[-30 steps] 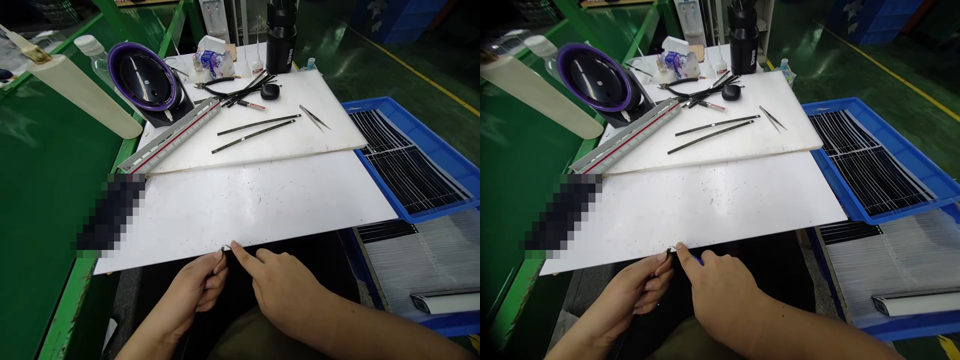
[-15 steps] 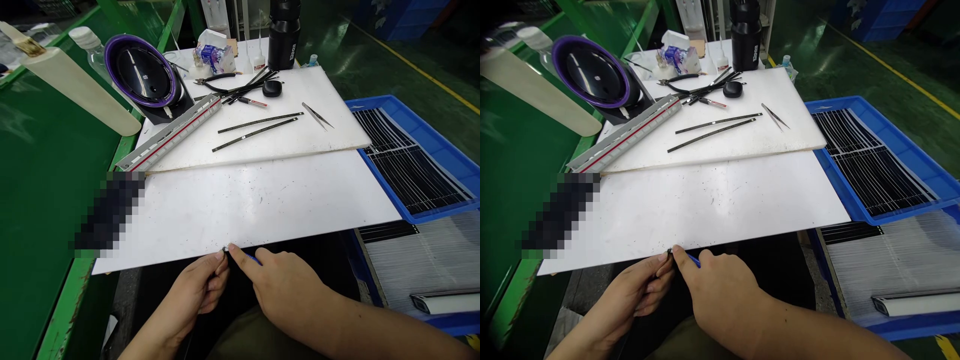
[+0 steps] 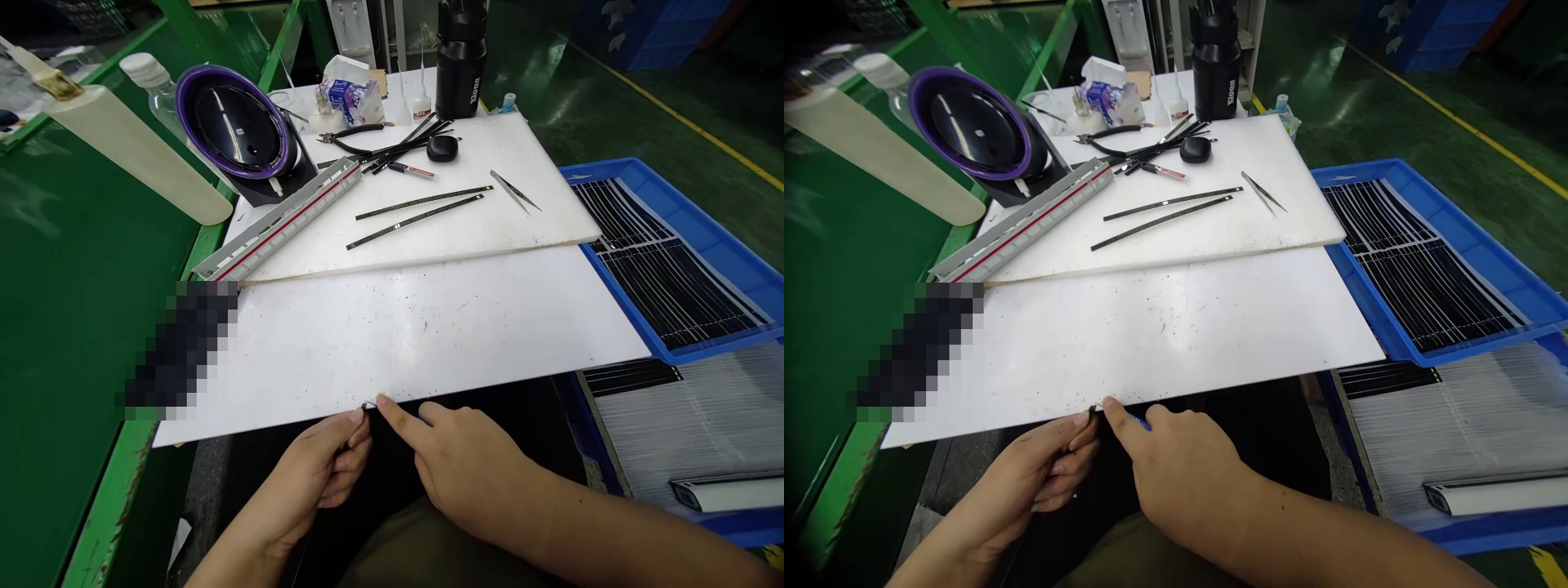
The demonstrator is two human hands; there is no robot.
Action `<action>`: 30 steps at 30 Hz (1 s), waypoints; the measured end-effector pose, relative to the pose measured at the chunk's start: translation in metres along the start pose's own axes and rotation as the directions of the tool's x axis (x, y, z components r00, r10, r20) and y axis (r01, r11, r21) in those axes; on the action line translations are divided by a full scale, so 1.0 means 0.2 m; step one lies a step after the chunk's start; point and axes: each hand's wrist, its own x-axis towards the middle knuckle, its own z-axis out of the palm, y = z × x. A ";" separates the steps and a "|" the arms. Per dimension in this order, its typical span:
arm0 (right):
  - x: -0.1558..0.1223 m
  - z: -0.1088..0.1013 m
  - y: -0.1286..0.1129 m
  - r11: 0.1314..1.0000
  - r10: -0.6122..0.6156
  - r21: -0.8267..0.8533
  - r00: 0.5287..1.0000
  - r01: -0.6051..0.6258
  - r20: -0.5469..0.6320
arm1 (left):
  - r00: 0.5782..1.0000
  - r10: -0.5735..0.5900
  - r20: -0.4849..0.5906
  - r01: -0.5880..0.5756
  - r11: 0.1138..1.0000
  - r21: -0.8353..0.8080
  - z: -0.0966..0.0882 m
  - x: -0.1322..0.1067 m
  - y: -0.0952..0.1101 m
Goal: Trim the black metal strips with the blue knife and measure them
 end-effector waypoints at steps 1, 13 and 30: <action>0.00 0.00 0.00 1.000 -0.004 0.008 1.000 0.004 0.002 | 1.000 -0.001 0.001 0.001 1.000 0.001 0.00 0.00 0.00; 0.00 -0.02 -0.03 0.992 -0.011 -0.126 0.998 0.019 0.064 | 1.000 0.003 0.018 -0.004 1.000 0.014 -0.01 0.00 0.01; 0.01 -0.01 0.00 1.000 -0.017 -0.004 1.000 0.017 0.021 | 0.999 -0.008 0.047 0.006 0.999 0.048 -0.03 0.01 0.01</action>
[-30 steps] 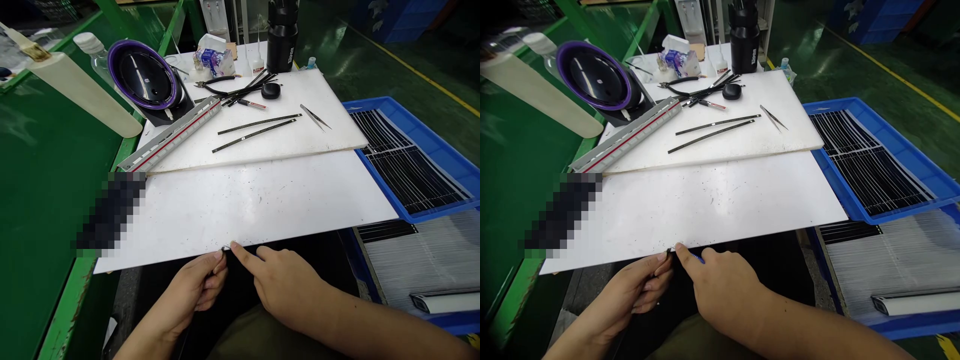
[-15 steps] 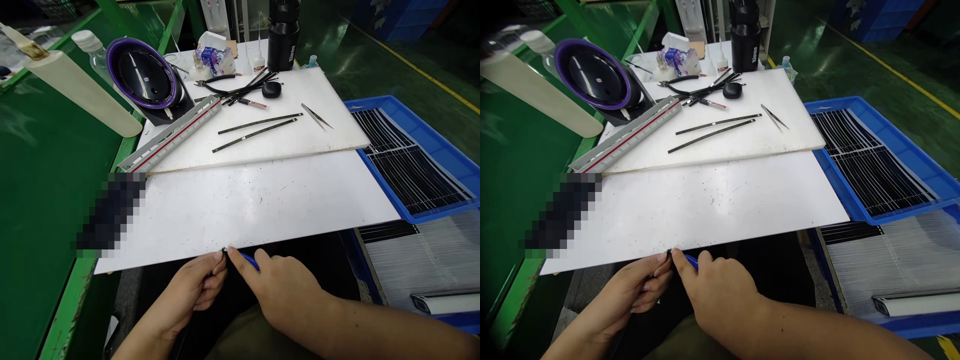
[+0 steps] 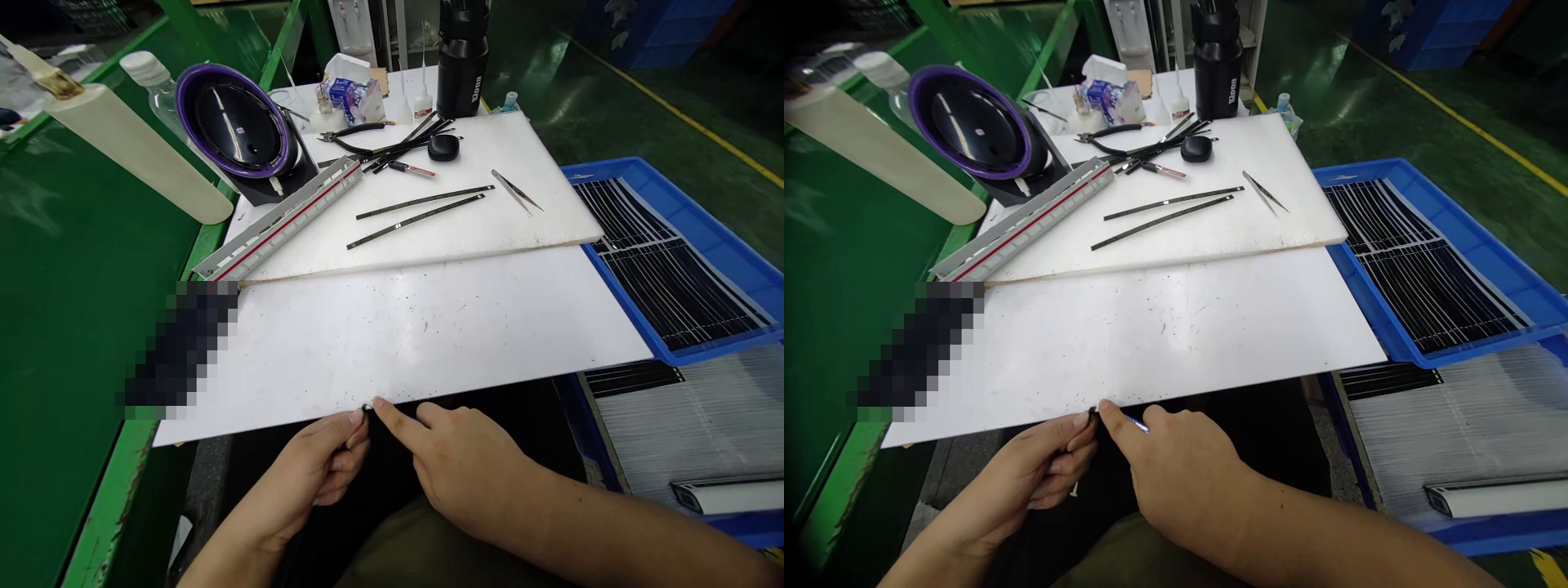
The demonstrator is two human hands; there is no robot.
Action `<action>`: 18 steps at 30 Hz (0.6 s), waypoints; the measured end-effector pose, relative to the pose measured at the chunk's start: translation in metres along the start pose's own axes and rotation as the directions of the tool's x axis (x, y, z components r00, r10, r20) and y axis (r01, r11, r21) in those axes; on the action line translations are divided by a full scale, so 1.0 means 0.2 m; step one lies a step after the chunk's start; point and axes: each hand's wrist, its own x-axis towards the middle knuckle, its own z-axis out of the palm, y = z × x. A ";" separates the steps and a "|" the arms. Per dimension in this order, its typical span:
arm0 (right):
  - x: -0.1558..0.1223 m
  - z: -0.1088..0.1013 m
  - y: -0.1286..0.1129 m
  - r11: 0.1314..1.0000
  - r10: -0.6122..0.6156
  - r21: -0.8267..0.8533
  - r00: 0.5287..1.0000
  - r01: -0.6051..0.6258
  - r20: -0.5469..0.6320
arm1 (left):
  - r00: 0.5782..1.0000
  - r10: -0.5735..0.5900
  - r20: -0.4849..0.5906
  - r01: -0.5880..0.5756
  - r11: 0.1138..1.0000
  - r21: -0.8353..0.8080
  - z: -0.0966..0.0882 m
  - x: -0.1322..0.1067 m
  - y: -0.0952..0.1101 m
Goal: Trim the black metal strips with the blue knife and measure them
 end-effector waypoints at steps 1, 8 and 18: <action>0.00 0.00 0.00 1.000 -0.003 -0.012 1.000 0.003 0.000 | 1.000 -0.001 0.003 0.001 1.000 -0.005 0.00 0.00 0.00; 0.01 0.03 -0.03 0.988 0.011 -0.155 0.999 -0.003 0.050 | 1.000 -0.004 0.001 0.004 1.000 -0.028 -0.01 0.00 0.01; -0.03 0.08 0.03 0.970 0.106 0.223 0.994 -0.100 -0.018 | 0.999 0.013 -0.036 -0.016 0.997 -0.075 0.06 -0.02 -0.02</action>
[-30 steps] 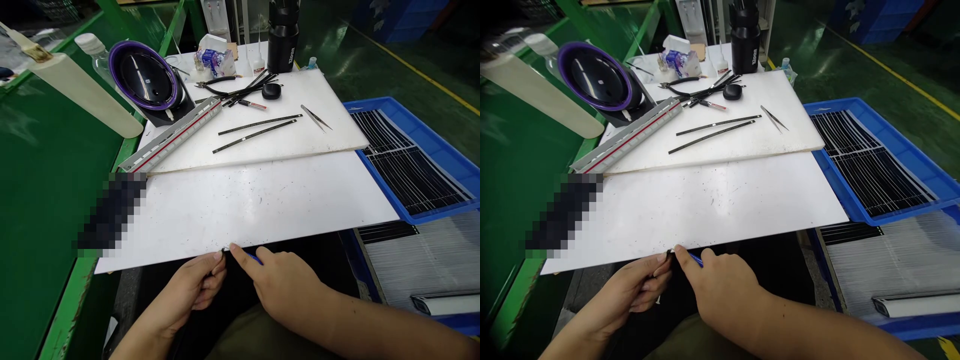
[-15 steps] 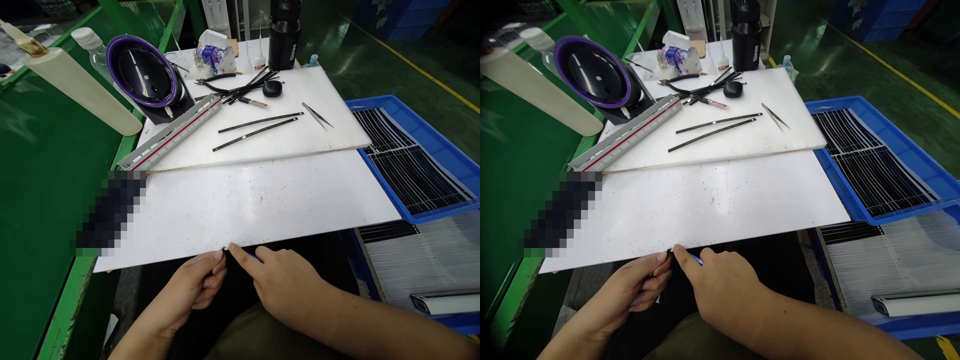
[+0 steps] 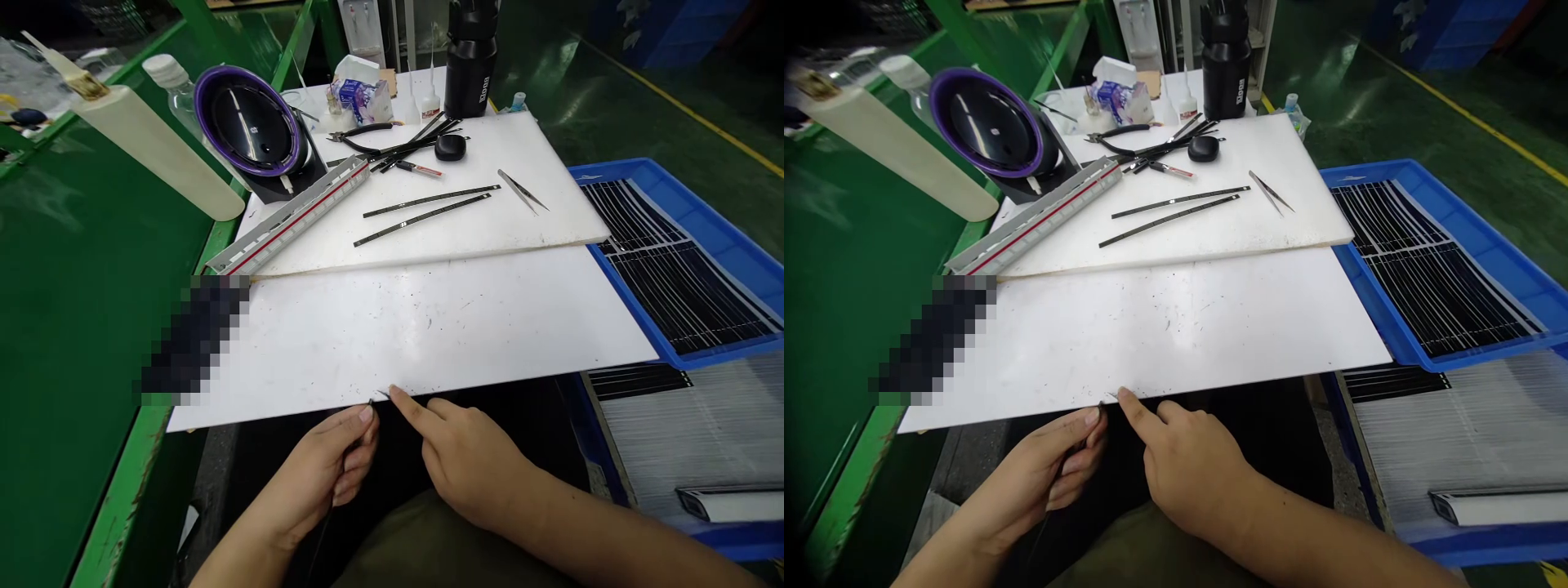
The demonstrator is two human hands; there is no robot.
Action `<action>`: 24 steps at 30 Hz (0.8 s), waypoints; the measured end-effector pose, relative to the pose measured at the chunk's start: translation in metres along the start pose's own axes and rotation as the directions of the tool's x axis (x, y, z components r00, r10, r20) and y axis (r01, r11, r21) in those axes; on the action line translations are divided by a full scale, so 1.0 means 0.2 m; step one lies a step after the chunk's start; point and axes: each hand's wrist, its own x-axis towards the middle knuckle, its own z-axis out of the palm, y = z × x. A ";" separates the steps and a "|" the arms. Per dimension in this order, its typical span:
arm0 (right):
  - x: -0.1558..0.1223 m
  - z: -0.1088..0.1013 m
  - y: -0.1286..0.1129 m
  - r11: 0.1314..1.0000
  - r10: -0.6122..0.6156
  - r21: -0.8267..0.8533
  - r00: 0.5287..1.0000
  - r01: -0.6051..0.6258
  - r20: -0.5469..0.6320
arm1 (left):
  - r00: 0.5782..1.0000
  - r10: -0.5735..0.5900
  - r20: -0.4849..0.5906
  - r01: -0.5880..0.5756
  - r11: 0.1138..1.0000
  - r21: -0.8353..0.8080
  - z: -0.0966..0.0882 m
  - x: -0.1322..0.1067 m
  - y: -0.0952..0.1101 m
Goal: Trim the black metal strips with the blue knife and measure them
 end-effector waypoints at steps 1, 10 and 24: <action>0.00 -0.01 0.00 1.000 0.004 0.003 1.000 -0.004 0.001 | 1.000 -0.003 0.000 0.003 1.000 -0.012 0.00 0.00 0.00; 0.02 -0.07 -0.03 0.998 -0.048 -0.032 0.998 0.049 0.027 | 0.998 -0.057 0.016 0.057 0.997 -0.059 -0.03 0.02 0.02; 0.03 -0.04 -0.07 0.940 -0.076 -0.329 0.996 0.090 0.055 | 0.997 -0.065 0.043 0.069 0.993 -0.099 -0.03 0.02 0.02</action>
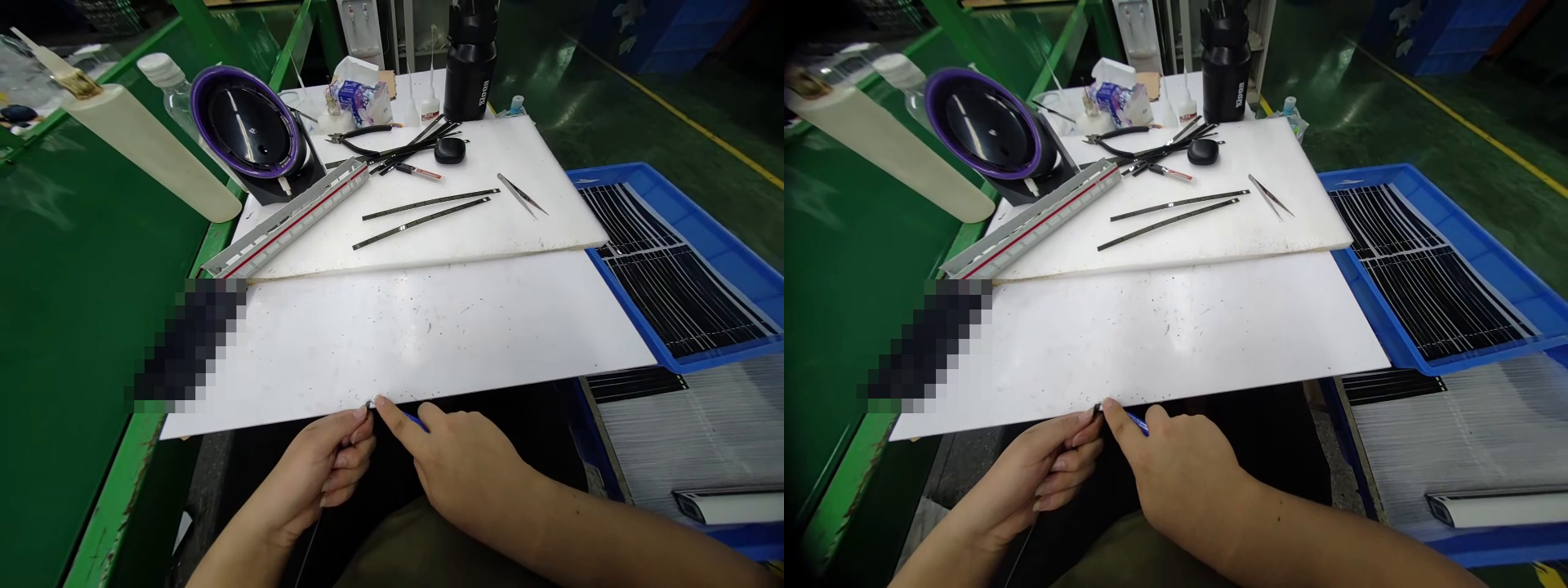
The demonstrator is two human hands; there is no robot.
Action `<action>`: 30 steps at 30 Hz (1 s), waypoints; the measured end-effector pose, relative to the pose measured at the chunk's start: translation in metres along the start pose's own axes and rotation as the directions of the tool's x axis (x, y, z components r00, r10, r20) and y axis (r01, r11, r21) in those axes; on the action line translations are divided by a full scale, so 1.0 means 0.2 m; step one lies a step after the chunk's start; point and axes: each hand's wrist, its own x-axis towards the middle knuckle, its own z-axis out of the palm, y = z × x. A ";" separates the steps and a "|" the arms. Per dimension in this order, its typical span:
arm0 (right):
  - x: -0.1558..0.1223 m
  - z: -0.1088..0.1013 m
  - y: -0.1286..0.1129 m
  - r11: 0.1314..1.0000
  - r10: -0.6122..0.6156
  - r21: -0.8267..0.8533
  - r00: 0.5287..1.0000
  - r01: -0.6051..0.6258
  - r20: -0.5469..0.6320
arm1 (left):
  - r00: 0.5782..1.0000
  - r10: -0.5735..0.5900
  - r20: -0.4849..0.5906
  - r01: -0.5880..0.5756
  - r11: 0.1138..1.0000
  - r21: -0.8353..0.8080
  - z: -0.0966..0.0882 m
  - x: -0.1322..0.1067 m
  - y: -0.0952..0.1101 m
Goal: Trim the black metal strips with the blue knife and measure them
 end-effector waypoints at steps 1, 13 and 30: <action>0.00 0.00 0.00 1.000 0.003 -0.010 1.000 -0.003 -0.007 | 1.000 0.007 -0.001 -0.007 1.000 0.003 0.00 0.00 0.00; -0.06 -0.02 0.05 0.973 0.069 0.227 0.994 -0.049 -0.083 | 0.988 0.144 -0.049 -0.143 0.990 0.009 0.05 -0.05 -0.07; -0.01 -0.04 0.03 0.979 -0.003 0.205 0.998 0.015 -0.058 | 0.989 0.096 -0.108 -0.082 0.988 0.132 0.05 -0.03 -0.04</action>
